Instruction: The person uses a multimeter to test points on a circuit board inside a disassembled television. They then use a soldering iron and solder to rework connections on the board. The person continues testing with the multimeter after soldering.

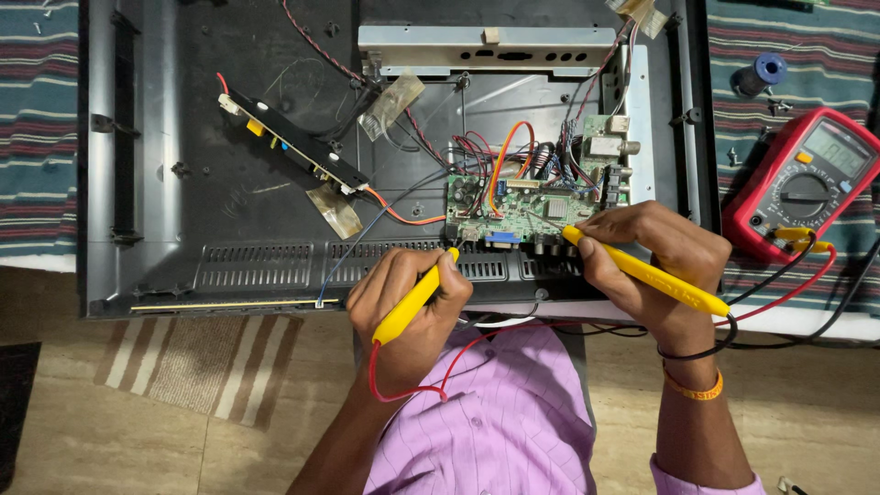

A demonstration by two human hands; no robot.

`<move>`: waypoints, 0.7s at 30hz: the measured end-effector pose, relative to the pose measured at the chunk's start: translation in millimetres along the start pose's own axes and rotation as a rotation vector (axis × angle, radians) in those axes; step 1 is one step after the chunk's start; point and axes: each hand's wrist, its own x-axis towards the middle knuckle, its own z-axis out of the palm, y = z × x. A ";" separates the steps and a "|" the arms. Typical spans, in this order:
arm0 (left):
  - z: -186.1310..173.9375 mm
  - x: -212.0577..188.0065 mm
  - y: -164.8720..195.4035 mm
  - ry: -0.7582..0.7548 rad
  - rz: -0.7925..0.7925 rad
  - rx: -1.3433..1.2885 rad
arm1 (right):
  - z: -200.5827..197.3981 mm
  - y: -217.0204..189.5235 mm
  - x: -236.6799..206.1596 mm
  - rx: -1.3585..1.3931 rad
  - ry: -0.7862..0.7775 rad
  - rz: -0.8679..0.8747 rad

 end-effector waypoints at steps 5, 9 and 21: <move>-0.6 -0.4 1.4 -0.013 -0.007 0.010 | -1.7 1.9 -1.5 -0.013 -0.003 0.000; -1.0 -1.1 1.7 -0.024 -0.017 0.010 | -1.5 4.3 -3.4 0.035 0.031 0.022; -2.3 -1.2 1.9 -0.024 -0.005 0.015 | -1.9 -0.2 -1.7 -0.024 0.008 -0.011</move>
